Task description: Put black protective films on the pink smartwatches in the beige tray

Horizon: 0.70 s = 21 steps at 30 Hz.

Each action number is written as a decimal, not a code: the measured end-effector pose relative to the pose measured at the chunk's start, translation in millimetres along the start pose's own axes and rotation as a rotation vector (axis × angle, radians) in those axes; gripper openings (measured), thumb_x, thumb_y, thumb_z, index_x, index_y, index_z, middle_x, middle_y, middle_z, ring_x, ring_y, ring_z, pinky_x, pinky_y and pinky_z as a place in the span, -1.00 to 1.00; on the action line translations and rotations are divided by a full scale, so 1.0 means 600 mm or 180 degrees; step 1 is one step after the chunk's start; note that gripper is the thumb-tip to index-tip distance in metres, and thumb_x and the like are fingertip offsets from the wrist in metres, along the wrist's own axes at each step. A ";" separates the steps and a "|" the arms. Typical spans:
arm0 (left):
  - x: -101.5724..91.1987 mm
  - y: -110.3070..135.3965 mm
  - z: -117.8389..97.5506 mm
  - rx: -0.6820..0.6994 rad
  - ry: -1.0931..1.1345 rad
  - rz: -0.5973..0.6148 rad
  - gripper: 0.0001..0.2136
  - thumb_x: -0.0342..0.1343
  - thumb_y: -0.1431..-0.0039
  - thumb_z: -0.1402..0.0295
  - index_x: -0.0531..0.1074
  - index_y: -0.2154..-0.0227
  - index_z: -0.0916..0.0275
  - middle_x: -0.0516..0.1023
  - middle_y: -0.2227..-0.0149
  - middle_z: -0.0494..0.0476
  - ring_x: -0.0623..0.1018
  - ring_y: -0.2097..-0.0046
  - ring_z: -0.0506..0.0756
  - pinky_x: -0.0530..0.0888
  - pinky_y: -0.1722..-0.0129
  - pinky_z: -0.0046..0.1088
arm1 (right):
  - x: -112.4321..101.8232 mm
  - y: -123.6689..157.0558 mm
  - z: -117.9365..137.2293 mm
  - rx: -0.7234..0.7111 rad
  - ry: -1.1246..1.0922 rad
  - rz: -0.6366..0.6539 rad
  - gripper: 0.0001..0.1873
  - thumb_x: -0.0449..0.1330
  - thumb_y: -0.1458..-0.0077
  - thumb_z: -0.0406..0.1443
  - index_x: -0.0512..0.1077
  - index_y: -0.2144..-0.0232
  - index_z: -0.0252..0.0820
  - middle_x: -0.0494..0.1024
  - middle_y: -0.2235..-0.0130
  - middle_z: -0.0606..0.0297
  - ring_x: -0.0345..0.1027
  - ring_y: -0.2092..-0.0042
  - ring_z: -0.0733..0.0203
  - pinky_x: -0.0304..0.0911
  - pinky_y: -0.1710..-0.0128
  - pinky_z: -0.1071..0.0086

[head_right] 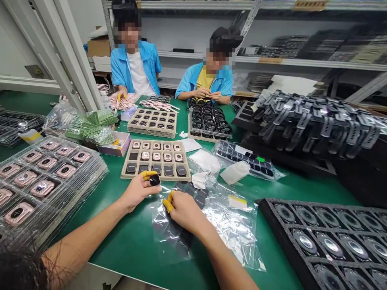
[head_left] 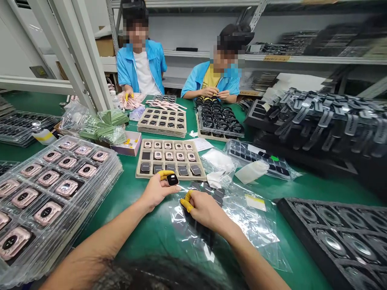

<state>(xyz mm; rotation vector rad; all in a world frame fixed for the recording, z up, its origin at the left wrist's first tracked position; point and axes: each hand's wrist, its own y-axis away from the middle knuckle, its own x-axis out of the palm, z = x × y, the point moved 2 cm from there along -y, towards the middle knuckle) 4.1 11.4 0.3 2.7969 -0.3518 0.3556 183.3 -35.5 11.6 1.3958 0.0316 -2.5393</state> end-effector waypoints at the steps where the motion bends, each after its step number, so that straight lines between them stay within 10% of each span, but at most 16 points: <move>1: 0.005 0.000 0.002 -0.0009 0.0000 -0.0030 -0.33 0.57 0.24 0.39 0.43 0.00 0.25 0.66 0.16 0.19 0.65 0.11 0.11 0.52 -0.03 -0.29 | 0.002 0.001 0.002 0.0011 0.0130 -0.0054 -0.72 0.18 -0.20 -0.25 0.26 0.55 -0.06 0.51 0.48 0.23 0.37 0.43 0.11 0.04 0.44 0.29; 9: 0.030 -0.010 0.025 0.0046 -0.0258 0.0251 -0.32 0.55 0.21 0.38 0.43 -0.04 0.30 0.64 0.33 0.10 0.63 0.28 0.07 0.52 0.17 -0.38 | -0.040 -0.002 -0.035 0.0988 0.1023 -0.0500 -0.55 0.17 -0.20 0.11 0.49 0.22 -0.13 0.60 0.31 0.05 0.48 0.33 -0.07 0.05 0.44 0.27; 15: 0.024 -0.003 0.023 0.0156 -0.0675 0.0233 -0.39 0.48 0.13 0.43 0.43 -0.05 0.30 0.64 0.32 0.11 0.61 0.29 0.06 0.52 0.17 -0.37 | -0.098 -0.015 -0.145 0.1117 0.0995 -0.1138 -0.72 0.12 -0.15 -0.37 0.60 0.17 -0.14 0.60 0.11 0.10 0.47 0.20 0.00 0.07 0.39 0.28; 21: 0.025 -0.004 0.028 0.0394 -0.0900 0.0320 -0.39 0.46 0.13 0.41 0.49 -0.06 0.29 0.66 0.34 0.11 0.63 0.30 0.09 0.53 0.22 -0.39 | -0.060 -0.016 -0.079 -0.0440 -0.0408 -0.1563 -0.81 0.23 -0.23 -0.19 0.58 0.18 -0.11 0.60 0.27 0.20 0.45 0.27 0.10 0.31 0.30 0.26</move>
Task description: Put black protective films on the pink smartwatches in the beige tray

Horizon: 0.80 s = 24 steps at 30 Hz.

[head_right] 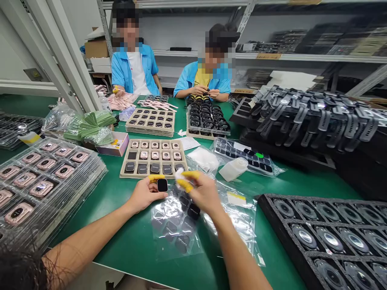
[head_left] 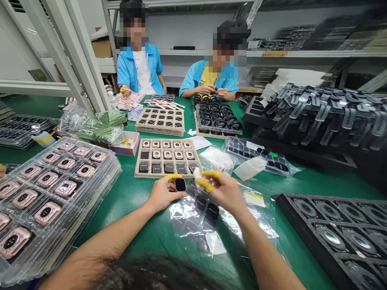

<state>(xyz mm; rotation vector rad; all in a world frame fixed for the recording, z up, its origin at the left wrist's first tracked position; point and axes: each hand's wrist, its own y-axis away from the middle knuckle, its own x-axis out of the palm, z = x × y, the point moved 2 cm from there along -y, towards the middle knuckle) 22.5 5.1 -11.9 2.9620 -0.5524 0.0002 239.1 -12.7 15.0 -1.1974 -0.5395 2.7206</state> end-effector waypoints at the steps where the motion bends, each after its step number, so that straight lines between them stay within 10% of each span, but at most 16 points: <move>1: 0.001 -0.001 0.001 0.0077 -0.0019 0.0029 -0.41 0.45 0.15 0.43 0.51 -0.04 0.29 0.67 0.30 0.12 0.63 0.28 0.10 0.54 0.21 -0.39 | 0.018 0.004 0.020 -0.0392 -0.0219 0.0083 -0.84 0.23 -0.23 -0.19 0.59 0.25 -0.09 0.59 0.28 0.20 0.46 0.25 0.09 0.35 0.26 0.25; 9: 0.000 -0.002 0.005 0.0081 -0.0190 -0.0132 -0.42 0.38 0.17 0.53 0.51 -0.03 0.34 0.65 0.35 0.08 0.59 0.37 0.03 0.51 0.31 -0.48 | 0.061 0.013 0.047 -0.1027 -0.0213 0.0088 -0.90 0.21 -0.26 -0.27 0.55 0.22 0.02 0.61 0.17 0.24 0.47 0.12 0.05 0.42 0.14 0.18; 24: 0.004 0.001 0.003 -0.0032 -0.0095 -0.0116 -0.48 0.40 0.18 0.49 0.52 0.04 0.34 0.60 0.41 0.03 0.55 0.41 0.00 0.46 0.36 -0.50 | 0.064 0.013 0.037 -0.0671 0.0193 -0.0458 -0.86 0.18 -0.27 -0.30 0.56 0.21 -0.08 0.50 0.30 0.23 0.39 0.22 0.10 0.34 0.25 0.26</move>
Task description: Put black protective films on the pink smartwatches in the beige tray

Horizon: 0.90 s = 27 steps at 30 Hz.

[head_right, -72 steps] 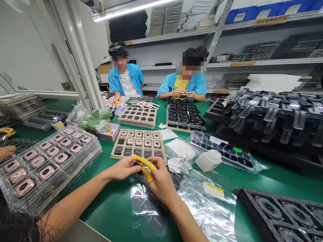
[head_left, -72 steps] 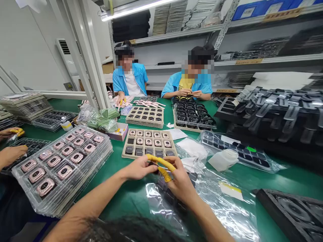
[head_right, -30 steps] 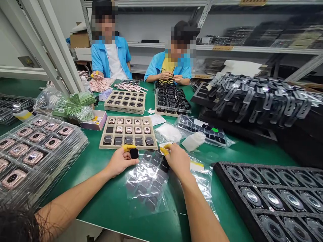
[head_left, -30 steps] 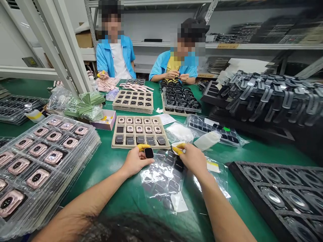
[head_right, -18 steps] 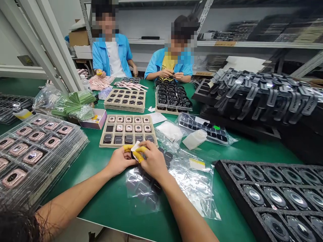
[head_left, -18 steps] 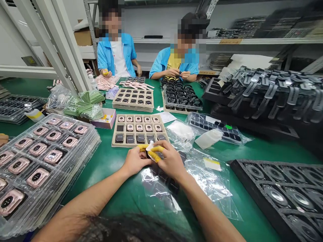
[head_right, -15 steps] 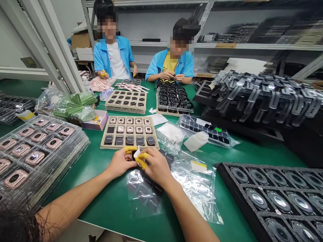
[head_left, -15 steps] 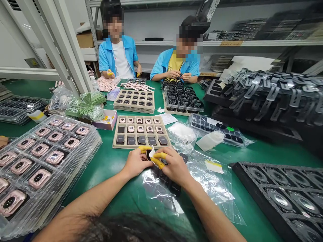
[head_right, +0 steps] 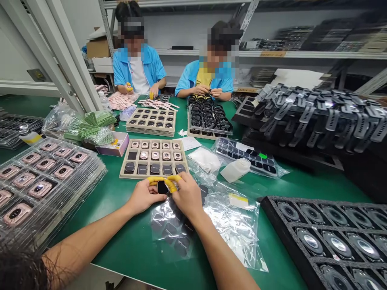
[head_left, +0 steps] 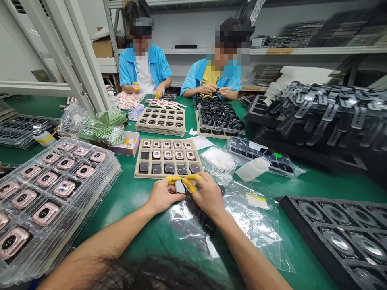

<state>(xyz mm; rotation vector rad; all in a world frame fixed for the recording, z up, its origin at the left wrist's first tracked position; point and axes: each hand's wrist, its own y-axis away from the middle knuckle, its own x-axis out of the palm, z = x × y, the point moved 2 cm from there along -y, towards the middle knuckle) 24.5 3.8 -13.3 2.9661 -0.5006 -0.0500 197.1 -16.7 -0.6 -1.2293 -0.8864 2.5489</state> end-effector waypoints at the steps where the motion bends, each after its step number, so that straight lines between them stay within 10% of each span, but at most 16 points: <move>1: 0.000 0.000 -0.001 -0.0011 0.0018 -0.0018 -0.47 0.41 0.17 0.48 0.52 0.03 0.34 0.59 0.42 0.02 0.55 0.41 0.00 0.46 0.36 -0.50 | -0.002 0.000 0.000 0.0008 0.0008 -0.0067 -0.87 0.19 -0.27 -0.29 0.56 0.21 -0.08 0.51 0.30 0.22 0.39 0.21 0.10 0.33 0.24 0.25; 16: 0.001 0.000 -0.003 0.0063 -0.0220 -0.0008 -0.48 0.38 0.19 0.52 0.55 0.04 0.32 0.63 0.38 0.06 0.57 0.39 0.02 0.47 0.36 -0.50 | 0.009 0.002 -0.007 -0.0089 -0.0146 0.0107 -0.83 0.15 -0.32 -0.23 0.55 0.20 -0.09 0.52 0.28 0.21 0.40 0.22 0.11 0.33 0.24 0.26; 21: -0.001 -0.001 0.001 -0.0056 -0.0352 -0.0111 -0.45 0.42 0.17 0.43 0.54 0.01 0.33 0.60 0.45 0.03 0.56 0.41 0.05 0.47 0.37 -0.47 | 0.001 0.001 -0.012 0.0292 0.0249 -0.0427 -0.83 0.18 -0.29 -0.19 0.55 0.25 -0.09 0.50 0.34 0.22 0.38 0.26 0.08 0.30 0.27 0.24; 27: 0.001 0.000 0.002 0.0024 -0.0034 -0.0037 -0.47 0.41 0.20 0.52 0.54 0.05 0.33 0.66 0.29 0.13 0.60 0.32 0.05 0.50 0.29 -0.46 | 0.011 0.000 -0.005 0.0045 0.0063 0.0113 -0.84 0.16 -0.29 -0.25 0.56 0.20 -0.08 0.52 0.27 0.21 0.41 0.23 0.11 0.32 0.25 0.27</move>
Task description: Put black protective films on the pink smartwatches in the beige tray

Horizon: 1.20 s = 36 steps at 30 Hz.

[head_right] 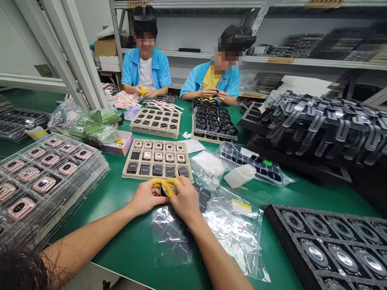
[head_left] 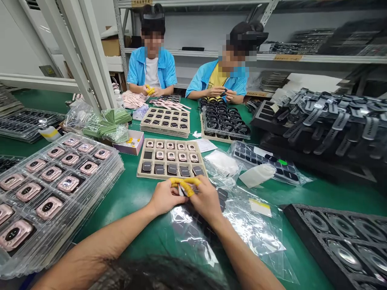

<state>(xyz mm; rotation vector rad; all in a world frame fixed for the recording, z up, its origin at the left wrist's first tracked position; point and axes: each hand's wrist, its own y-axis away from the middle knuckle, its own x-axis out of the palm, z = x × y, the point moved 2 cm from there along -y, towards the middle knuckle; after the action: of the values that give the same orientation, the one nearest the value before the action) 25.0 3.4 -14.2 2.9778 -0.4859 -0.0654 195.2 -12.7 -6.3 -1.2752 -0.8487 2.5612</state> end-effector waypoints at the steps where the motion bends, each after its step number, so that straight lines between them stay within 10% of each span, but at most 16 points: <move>1: -0.001 0.000 -0.001 -0.0079 0.0055 -0.0033 -0.46 0.44 0.20 0.49 0.53 0.04 0.34 0.66 0.30 0.14 0.60 0.33 0.06 0.50 0.30 -0.46 | -0.006 -0.002 -0.014 0.0182 0.0295 -0.0050 -0.83 0.16 -0.28 -0.26 0.56 0.21 -0.10 0.51 0.27 0.18 0.39 0.22 0.07 0.30 0.26 0.24; 6: -0.010 -0.001 -0.008 -0.0177 0.0509 -0.0120 -0.38 0.49 0.20 0.45 0.49 -0.02 0.31 0.67 0.31 0.15 0.63 0.33 0.07 0.53 0.27 -0.42 | -0.045 0.004 -0.079 0.0700 0.1435 -0.0417 -0.75 0.13 -0.21 -0.25 0.56 0.20 -0.24 0.47 0.15 -0.06 0.29 0.15 -0.14 0.26 0.20 0.05; 17: -0.028 -0.007 -0.009 -0.0099 0.0466 -0.0301 -0.38 0.49 0.19 0.52 0.49 -0.02 0.31 0.68 0.27 0.15 0.64 0.30 0.05 0.54 0.22 -0.42 | 0.014 0.030 -0.044 0.0796 0.0591 0.0306 -0.75 0.22 -0.19 -0.11 0.45 0.16 -0.10 0.57 0.25 0.17 0.38 0.17 -0.07 0.27 0.17 0.10; 27: -0.031 -0.007 -0.004 0.0061 0.0450 -0.0218 -0.37 0.53 0.19 0.42 0.49 -0.03 0.28 0.68 0.28 0.15 0.65 0.29 0.07 0.56 0.18 -0.39 | -0.009 0.014 -0.041 0.0789 -0.0314 0.0107 -0.71 0.12 -0.29 -0.14 0.50 0.03 -0.06 0.56 0.28 0.24 0.45 0.33 0.12 0.39 0.32 0.23; 36: -0.032 -0.003 -0.016 -0.0034 0.0384 -0.0312 -0.38 0.50 0.19 0.46 0.49 -0.02 0.29 0.66 0.32 0.12 0.64 0.32 0.06 0.55 0.24 -0.41 | -0.058 0.000 -0.101 0.1126 0.0404 -0.0226 -0.62 0.11 -0.26 -0.10 0.55 0.03 -0.13 0.62 0.23 0.15 0.44 0.23 0.01 0.32 0.20 0.12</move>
<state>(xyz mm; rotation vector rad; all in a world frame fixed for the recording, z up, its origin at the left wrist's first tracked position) 8.1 12.3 -4.5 2.9710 -0.3242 0.1016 263.8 -0.3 -11.6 -1.2534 -0.3855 2.4044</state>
